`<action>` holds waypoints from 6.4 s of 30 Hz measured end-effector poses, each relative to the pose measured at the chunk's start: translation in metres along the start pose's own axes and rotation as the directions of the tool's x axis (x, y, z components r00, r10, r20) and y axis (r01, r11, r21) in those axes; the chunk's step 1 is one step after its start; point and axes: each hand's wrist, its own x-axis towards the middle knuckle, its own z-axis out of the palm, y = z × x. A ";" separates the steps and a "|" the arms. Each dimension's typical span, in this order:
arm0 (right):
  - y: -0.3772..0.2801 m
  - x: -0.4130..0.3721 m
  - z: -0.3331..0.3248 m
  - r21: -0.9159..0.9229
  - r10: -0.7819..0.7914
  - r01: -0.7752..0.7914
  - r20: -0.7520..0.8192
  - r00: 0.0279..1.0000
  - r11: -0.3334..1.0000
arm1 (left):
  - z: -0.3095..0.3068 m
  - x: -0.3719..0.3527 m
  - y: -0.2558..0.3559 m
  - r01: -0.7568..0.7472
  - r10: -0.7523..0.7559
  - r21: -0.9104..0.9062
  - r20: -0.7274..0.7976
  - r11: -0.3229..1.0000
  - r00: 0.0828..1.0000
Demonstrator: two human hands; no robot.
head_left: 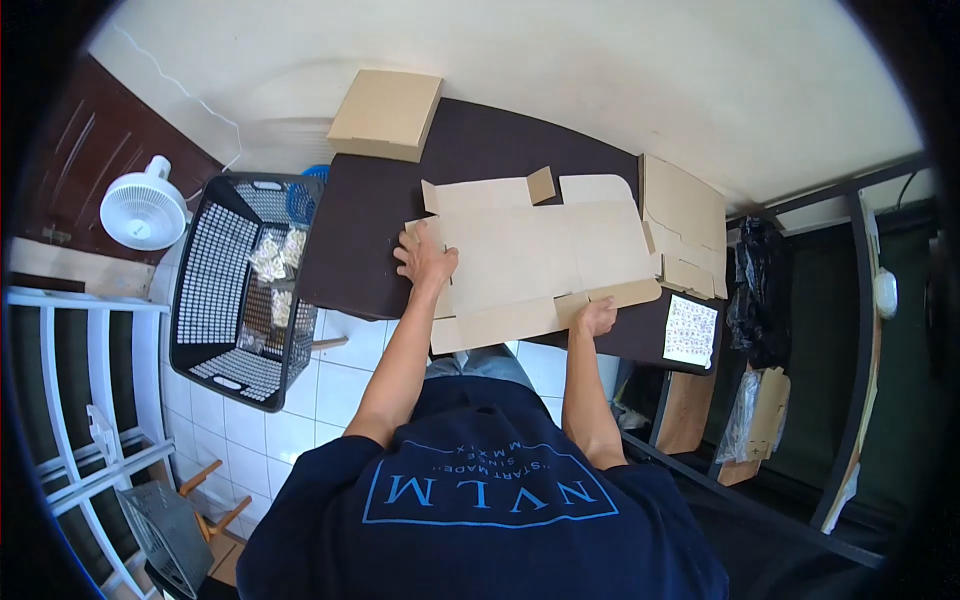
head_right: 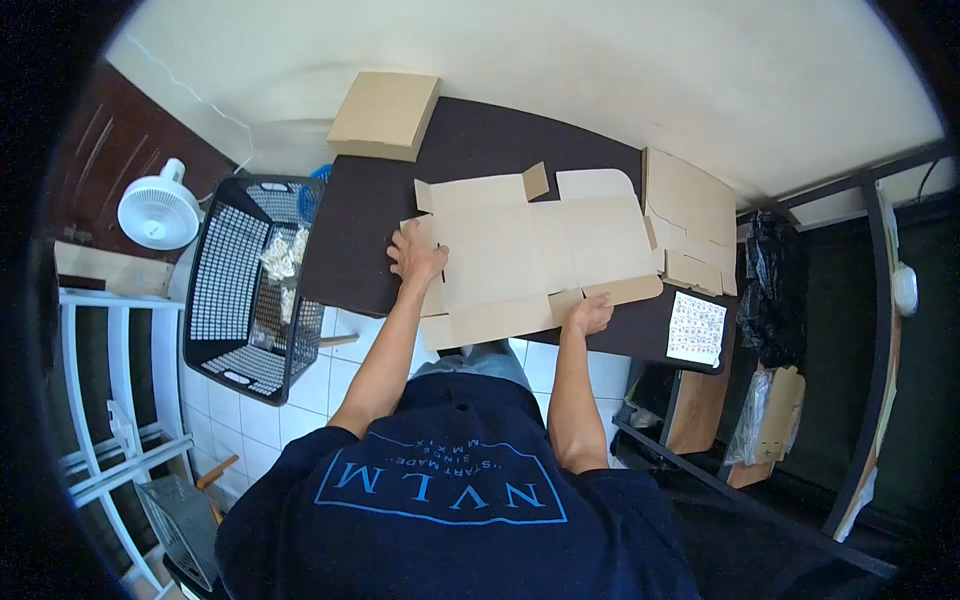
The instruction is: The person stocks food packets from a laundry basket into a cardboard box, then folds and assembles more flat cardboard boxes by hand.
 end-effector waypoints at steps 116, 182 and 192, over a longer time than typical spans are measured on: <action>-0.052 -0.068 -0.054 0.461 -0.501 0.645 0.854 -0.139 0.609 | -0.044 -0.002 -0.088 0.184 0.333 -0.796 0.435 0.576 0.837; -0.094 -0.066 0.007 0.433 -0.517 0.446 0.853 0.079 0.783 | -0.035 0.011 -0.043 -0.817 0.832 -0.161 0.049 0.553 0.553; -0.131 0.081 0.099 0.280 0.034 -0.253 0.606 0.794 0.926 | 0.011 0.109 0.038 -0.442 0.482 -0.493 -0.052 0.749 0.875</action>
